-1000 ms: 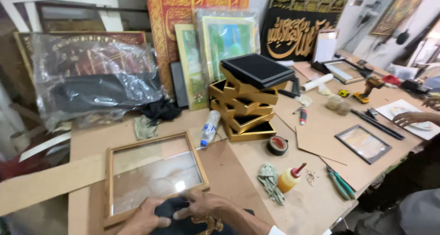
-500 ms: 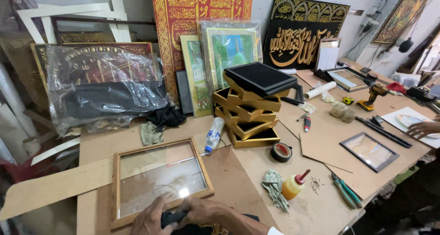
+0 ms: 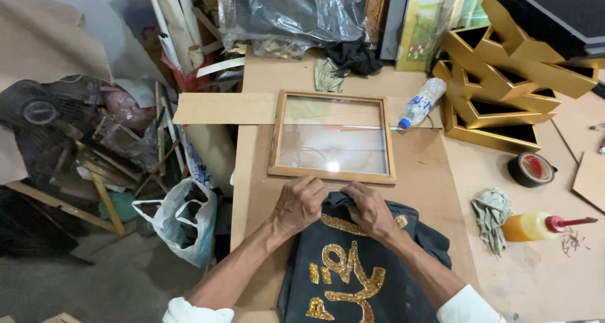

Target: The person folds a black cloth with gold Arabic calligraphy on a wooden workbench. They repeatedly align edges, smooth the fabric, and adjust the fold to create a neat rectangular shape. The cloth is handled by hand throughout.

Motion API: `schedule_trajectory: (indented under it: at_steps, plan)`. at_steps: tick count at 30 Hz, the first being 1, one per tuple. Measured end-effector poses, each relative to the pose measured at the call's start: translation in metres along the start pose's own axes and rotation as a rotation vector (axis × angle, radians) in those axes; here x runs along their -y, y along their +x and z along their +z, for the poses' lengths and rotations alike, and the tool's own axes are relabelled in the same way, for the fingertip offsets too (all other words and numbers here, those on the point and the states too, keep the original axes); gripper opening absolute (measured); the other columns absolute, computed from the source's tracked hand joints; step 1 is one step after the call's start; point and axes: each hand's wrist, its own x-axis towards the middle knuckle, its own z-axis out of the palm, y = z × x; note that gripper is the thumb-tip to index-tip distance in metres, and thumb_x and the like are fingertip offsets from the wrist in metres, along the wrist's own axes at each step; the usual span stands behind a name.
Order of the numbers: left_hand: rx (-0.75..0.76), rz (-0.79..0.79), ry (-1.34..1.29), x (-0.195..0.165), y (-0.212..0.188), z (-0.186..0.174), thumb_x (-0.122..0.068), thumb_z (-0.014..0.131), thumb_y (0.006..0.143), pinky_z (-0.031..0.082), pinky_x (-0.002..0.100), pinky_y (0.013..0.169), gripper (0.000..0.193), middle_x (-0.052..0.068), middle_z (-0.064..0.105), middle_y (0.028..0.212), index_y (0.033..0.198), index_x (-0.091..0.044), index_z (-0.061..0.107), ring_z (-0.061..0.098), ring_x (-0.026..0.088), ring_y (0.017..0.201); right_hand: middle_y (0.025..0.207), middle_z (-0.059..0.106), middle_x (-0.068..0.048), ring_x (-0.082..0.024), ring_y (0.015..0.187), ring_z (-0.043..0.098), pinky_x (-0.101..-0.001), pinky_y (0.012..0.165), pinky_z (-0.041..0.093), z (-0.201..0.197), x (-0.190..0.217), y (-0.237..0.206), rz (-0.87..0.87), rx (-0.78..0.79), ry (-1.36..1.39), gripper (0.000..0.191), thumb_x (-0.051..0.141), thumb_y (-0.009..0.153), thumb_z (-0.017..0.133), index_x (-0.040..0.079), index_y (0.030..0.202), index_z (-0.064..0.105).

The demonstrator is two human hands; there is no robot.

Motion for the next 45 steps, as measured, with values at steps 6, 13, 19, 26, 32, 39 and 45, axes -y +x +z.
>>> schedule_trajectory:
  at_steps: [6,13,19,26,32,39,45]
  plan:
    - [-0.008,-0.09,-0.042,0.012,-0.002,0.017,0.002,0.06,0.081,0.044,0.038,0.044,0.02,0.004,0.048,0.057,0.062,-0.005,0.056,0.051,0.02,0.052,0.093,0.071,-0.018,-0.034,0.071,0.065,-0.0437,0.066,0.054,0.009,0.004,0.006,0.083,-0.092,-0.026,0.028,0.001,0.081,0.068,-0.003,0.109,0.068]
    - [0.384,-0.841,-0.545,0.038,0.024,0.029,-0.011,0.075,0.078,0.041,0.03,0.043,0.014,0.005,0.058,0.048,0.065,-0.011,0.07,0.053,0.013,0.041,0.073,0.068,-0.02,-0.027,0.068,0.062,-0.0419,0.063,0.049,-0.005,0.001,0.043,0.627,0.264,0.058,0.037,0.033,0.095,0.069,-0.004,0.095,0.075]
    - [0.39,-1.229,-0.88,0.045,0.028,0.033,-0.018,0.082,0.077,0.028,0.033,0.033,0.022,0.003,0.061,0.054,0.07,-0.002,0.069,0.047,0.014,0.039,0.085,0.072,-0.012,-0.024,0.08,0.07,-0.0403,0.072,0.057,-0.012,0.002,0.057,0.836,0.337,0.3,0.049,0.045,0.084,0.078,0.001,0.102,0.069]
    - [0.238,-1.282,-1.283,0.054,0.001,0.006,-0.058,0.068,0.095,0.047,0.022,0.049,0.062,0.002,0.067,0.078,0.108,0.002,0.077,0.061,0.007,0.062,0.074,0.072,-0.012,-0.023,0.069,0.068,-0.04,0.067,0.054,-0.014,0.0,0.055,0.767,0.382,0.264,0.052,0.046,0.087,0.074,-0.005,0.092,0.076]
    - [0.15,-1.247,-1.618,0.025,-0.013,0.011,-0.016,0.072,0.091,0.06,0.028,0.076,0.027,0.008,0.075,0.099,0.112,0.001,0.07,0.072,0.014,0.082,0.072,0.071,-0.006,-0.016,0.065,0.063,-0.0361,0.062,0.051,-0.025,0.016,0.046,0.714,0.34,0.354,0.046,0.045,0.092,0.068,0.0,0.094,0.077]
    - [0.071,-1.122,-1.418,0.008,0.007,0.002,-0.014,0.072,0.093,0.058,0.026,0.07,0.018,0.005,0.075,0.089,0.102,0.002,0.074,0.069,0.011,0.075,0.065,0.064,-0.002,-0.013,0.06,0.057,-0.0352,0.059,0.046,-0.04,0.032,0.026,0.672,0.29,0.254,0.039,0.041,0.094,0.067,0.003,0.094,0.077]
    - [0.24,-0.976,-1.44,0.009,0.029,-0.001,-0.007,0.076,0.084,0.058,0.03,0.067,0.018,0.005,0.076,0.084,0.098,0.004,0.076,0.069,0.013,0.069,0.057,0.048,0.0,-0.013,0.055,0.045,-0.0374,0.053,0.038,-0.037,0.033,0.02,0.509,0.252,0.168,0.043,0.041,0.097,0.063,0.002,0.084,0.072]
